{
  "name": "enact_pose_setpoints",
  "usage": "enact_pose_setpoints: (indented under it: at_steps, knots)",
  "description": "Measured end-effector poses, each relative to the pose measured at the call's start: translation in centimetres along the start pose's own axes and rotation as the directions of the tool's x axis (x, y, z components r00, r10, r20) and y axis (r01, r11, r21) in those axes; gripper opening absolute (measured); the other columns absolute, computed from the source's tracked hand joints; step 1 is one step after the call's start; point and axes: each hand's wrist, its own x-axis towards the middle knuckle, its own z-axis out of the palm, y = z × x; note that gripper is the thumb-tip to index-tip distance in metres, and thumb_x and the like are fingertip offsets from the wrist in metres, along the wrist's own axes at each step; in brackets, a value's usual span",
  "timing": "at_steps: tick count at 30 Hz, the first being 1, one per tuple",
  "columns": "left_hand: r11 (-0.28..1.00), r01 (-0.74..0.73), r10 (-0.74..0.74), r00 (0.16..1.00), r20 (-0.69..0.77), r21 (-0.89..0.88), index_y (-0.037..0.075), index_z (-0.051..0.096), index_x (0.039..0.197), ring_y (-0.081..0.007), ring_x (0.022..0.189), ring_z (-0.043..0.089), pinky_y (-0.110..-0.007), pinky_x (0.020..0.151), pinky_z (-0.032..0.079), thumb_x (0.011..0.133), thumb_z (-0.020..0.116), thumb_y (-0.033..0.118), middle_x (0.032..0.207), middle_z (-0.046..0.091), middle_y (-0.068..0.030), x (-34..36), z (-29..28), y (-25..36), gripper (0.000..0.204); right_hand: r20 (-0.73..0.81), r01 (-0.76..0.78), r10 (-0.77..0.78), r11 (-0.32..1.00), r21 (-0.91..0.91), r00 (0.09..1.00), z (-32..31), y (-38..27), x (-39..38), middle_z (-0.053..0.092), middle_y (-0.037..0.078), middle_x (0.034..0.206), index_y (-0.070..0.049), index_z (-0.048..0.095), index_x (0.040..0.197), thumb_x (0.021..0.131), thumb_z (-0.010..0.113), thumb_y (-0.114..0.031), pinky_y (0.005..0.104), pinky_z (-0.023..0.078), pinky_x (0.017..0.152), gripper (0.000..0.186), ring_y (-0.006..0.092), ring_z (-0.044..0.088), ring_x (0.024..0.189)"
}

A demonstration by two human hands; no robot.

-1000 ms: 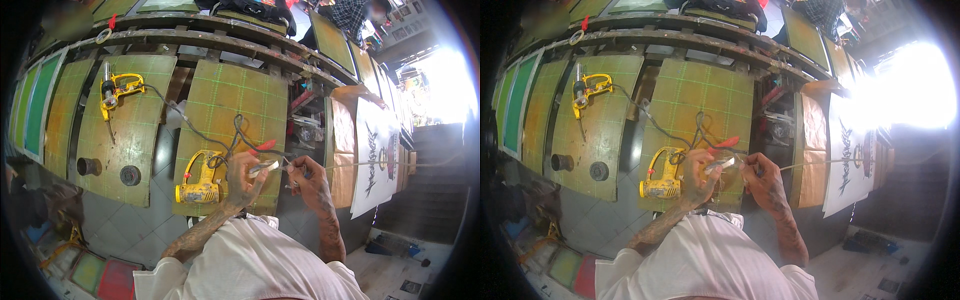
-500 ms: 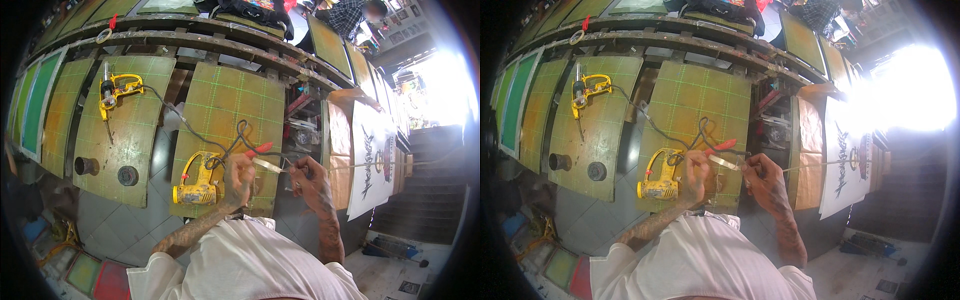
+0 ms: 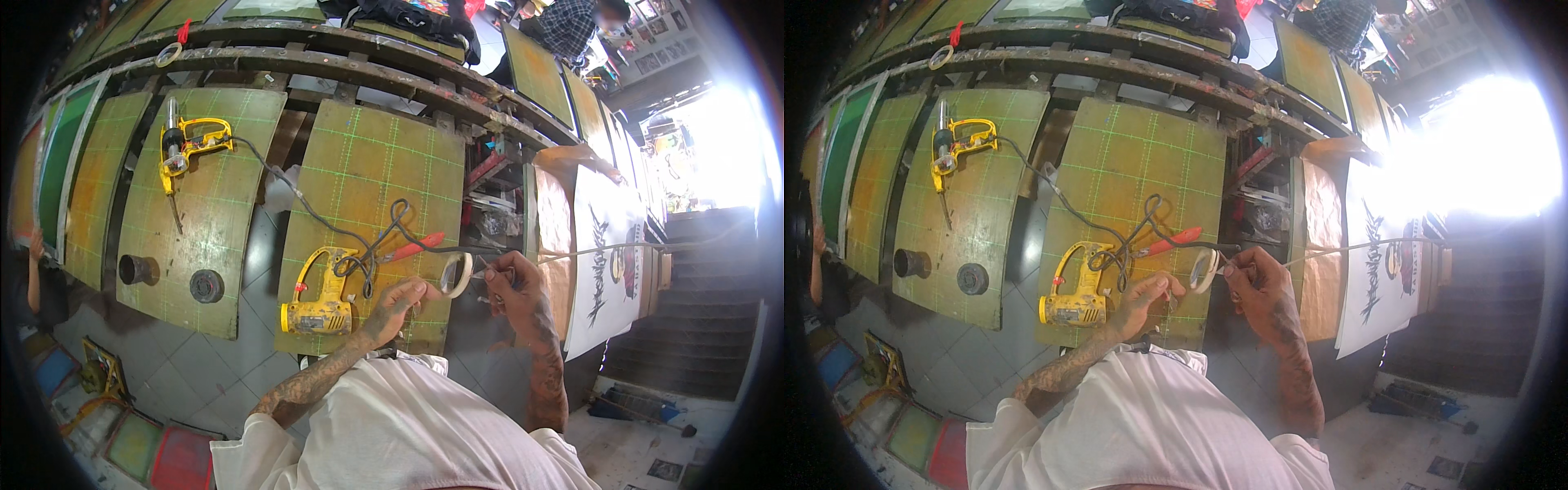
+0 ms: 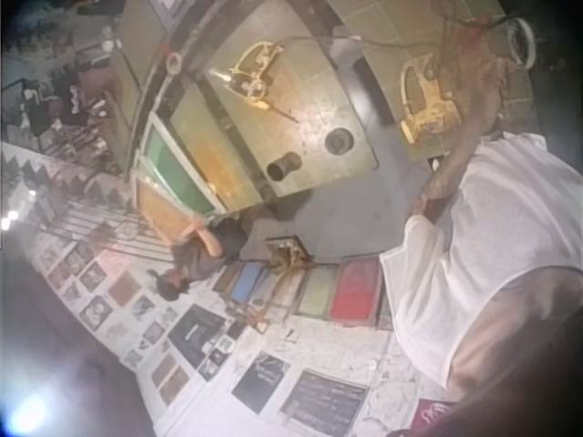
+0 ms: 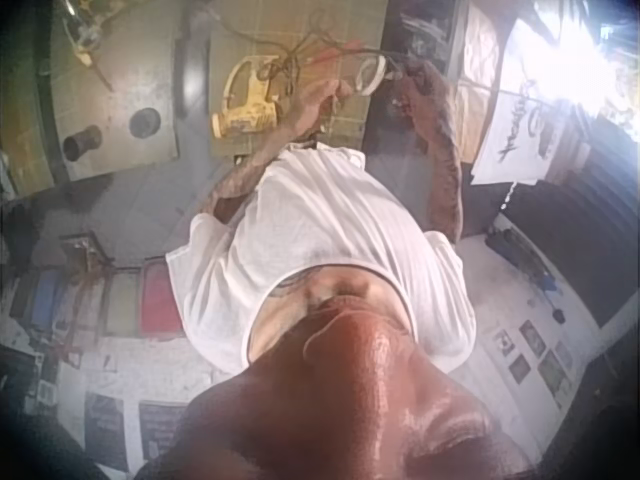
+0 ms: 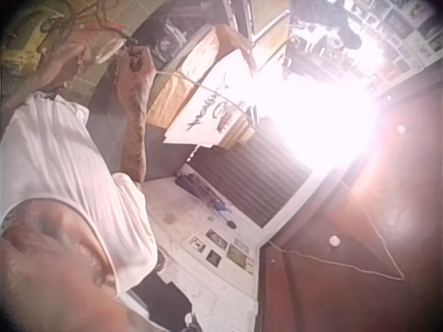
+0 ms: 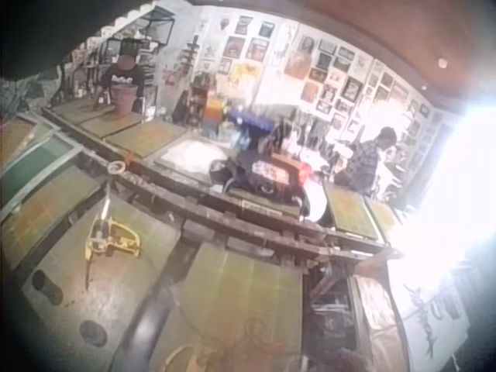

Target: The person strips the outer insulation from a power cord, twists the exposed wires, and wraps the connection with electrical tape. The person repeats the taping process multiple times to secure the joint.

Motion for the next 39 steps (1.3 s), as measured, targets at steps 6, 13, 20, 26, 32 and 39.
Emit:
enact_pose_setpoints:
  at_steps: [6, 13, 20, 26, 32, 39]
  knots:
    - [0.83, -0.253, 0.393, 0.898, -0.199, 0.497, 0.007, 0.051, 0.137, -0.0223, 0.122, 0.05, -0.039, 0.103, 0.039, 0.1, 0.066, 0.041, 0.131, 0.054, -0.0107, 2.0, 1.6, 3.1, 0.053, 0.029, -0.003, 0.002, 0.999, 0.038, 1.0, -0.3, -0.7, -0.3, 0.057, -0.002, 0.069, -0.002, 0.063, 0.1, 0.102, 0.067, -0.018, 0.0251, 0.045, 0.052, 0.017, 0.0051, 0.052, 0.06]
    - [0.974, -0.215, 0.225, 0.957, -0.183, 0.071, 0.011, 0.028, 0.148, -0.0243, 0.129, 0.05, -0.044, 0.104, 0.038, 0.096, 0.072, 0.038, 0.144, 0.05, -0.0191, 3.8, 1.3, -0.5, 0.073, 0.076, 0.011, -0.018, 0.996, 0.091, 0.997, -0.3, -0.6, -0.2, 0.057, -0.002, 0.07, -0.001, 0.061, 0.102, 0.102, 0.067, -0.017, 0.0253, 0.046, 0.052, 0.017, 0.0056, 0.053, 0.061]
    - [0.948, -0.307, 0.302, 0.951, -0.068, -0.081, 0.013, 0.035, 0.135, -0.0164, 0.11, 0.058, -0.036, 0.094, 0.045, 0.099, 0.074, 0.033, 0.123, 0.06, -0.0112, 3.5, 3.4, -0.4, 0.057, 0.085, 0.008, -0.016, 0.996, 0.084, 0.996, -0.2, -1.4, -0.3, 0.059, -0.001, 0.072, -0.001, 0.062, 0.103, 0.103, 0.067, -0.019, 0.0255, 0.046, 0.053, 0.019, 0.0059, 0.053, 0.061]
    - [0.99, 0.024, -0.013, 0.996, 0.085, -0.136, 0.008, 0.051, 0.131, -0.0045, 0.066, 0.052, -0.021, 0.061, 0.044, 0.111, 0.053, 0.033, 0.094, 0.063, -0.0018, 2.4, 2.8, 1.4, 0.032, 0.09, 0.045, -0.056, 0.991, 0.125, 0.994, -1.1, -0.9, -0.1, 0.06, 0.001, 0.073, 0.0, 0.063, 0.103, 0.105, 0.064, -0.024, 0.0263, 0.047, 0.054, 0.024, 0.0071, 0.054, 0.061]
    - [0.977, 0.178, -0.194, 0.972, 0.134, 0.119, 0.005, 0.065, 0.126, -0.0022, 0.062, 0.051, -0.02, 0.055, 0.042, 0.111, 0.053, 0.037, 0.091, 0.066, -0.0003, -0.1, 2.5, 5.5, 0.037, 0.052, 0.074, -0.069, 0.991, -0.108, 0.996, -0.8, -1.2, 0.1, 0.059, 0.002, 0.072, 0.0, 0.064, 0.103, 0.107, 0.061, -0.025, 0.027, 0.046, 0.057, 0.025, 0.0087, 0.054, 0.062]
    - [0.935, 0.05, -0.138, 0.963, 0.231, 0.351, 0.003, 0.072, 0.103, -0.0068, 0.057, 0.058, -0.027, 0.053, 0.043, 0.106, 0.06, 0.037, 0.071, 0.071, -0.0006, -1.6, 2.9, 10.4, 0.036, 0.068, 0.314, -0.307, 0.918, -0.243, 0.949, 0.0, 1.0, 1.1, 0.068, 0.011, 0.082, 0.001, 0.061, 0.113, 0.106, 0.056, -0.015, 0.0365, 0.052, 0.072, 0.018, 0.0207, 0.067, 0.076]
